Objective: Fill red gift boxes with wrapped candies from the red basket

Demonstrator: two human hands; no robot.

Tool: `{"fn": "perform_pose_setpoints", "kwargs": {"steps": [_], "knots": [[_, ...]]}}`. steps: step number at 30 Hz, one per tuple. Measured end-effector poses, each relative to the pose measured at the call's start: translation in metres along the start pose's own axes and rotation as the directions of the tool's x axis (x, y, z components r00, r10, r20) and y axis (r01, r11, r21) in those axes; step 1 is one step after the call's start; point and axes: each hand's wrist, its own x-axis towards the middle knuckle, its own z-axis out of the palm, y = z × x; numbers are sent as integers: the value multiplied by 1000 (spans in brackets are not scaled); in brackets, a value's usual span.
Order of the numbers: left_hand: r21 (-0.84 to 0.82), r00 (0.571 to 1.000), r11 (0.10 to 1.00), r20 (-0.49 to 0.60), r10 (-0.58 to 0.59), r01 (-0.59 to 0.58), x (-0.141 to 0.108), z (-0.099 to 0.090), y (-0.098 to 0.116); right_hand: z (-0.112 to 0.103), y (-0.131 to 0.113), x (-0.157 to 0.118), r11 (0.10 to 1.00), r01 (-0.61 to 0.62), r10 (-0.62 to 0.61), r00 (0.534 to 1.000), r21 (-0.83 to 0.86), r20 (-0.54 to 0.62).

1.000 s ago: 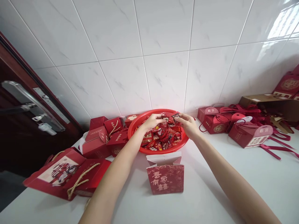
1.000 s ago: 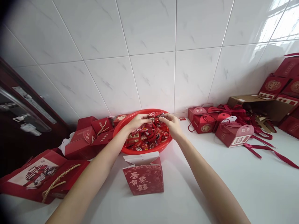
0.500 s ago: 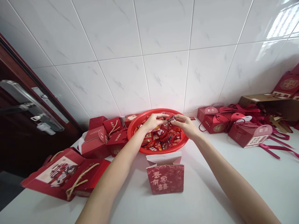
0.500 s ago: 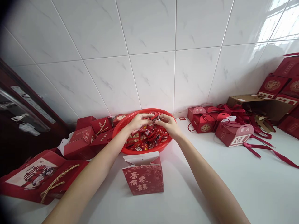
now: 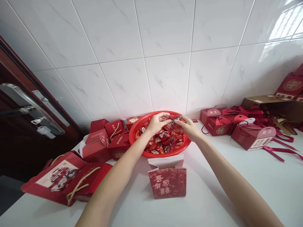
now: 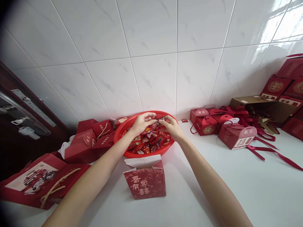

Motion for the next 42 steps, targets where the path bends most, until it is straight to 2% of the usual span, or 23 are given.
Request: {"fn": "perform_pose_setpoints", "kwargs": {"steps": [5, 9, 13, 17, 21, 23, 26, 33, 37, 42], "knots": [[-8, 1000, 1000, -2, 18, -18, 0, 3, 1, 1, -5, -4, 999, 28, -29, 999, 39, 21], [-1, 998, 999, -54, 45, -45, 1, 3, 1, -1, -8, -6, 994, 45, -52, 996, 101, 68], [45, 995, 997, -66, 71, -68, 1, 4, 3, -1, -7, -6, 998, 46, -53, 989, 54, 137], [46, 997, 996, -11, 76, -75, 0, 7, 6, 0, -4, -5, 999, 24, -26, 996, 30, 82], [-107, 1000, 994, -24, -11, 8, -2, 6, 11, 0, -1, -2, 997, 70, -71, 997, 41, 23], [-182, 998, 981, 12, -67, 68, -3, 5, 13, -1, 0, -1, 993, 95, -95, 995, 67, -4], [-233, 994, 968, 74, -75, 91, -3, 4, 15, -2, 0, -1, 988, 106, -103, 994, 111, -35], [-164, 993, 986, 120, 11, 9, -3, 3, 9, -3, -2, -4, 987, 78, -78, 997, 138, -2], [-94, 995, 995, 102, -1, 11, -2, 3, 8, -4, -1, -3, 990, 78, -83, 996, 115, 39], [-115, 988, 993, 153, -20, 38, -6, 1, 15, -3, -2, -3, 989, 83, -86, 996, 123, 15]]}}
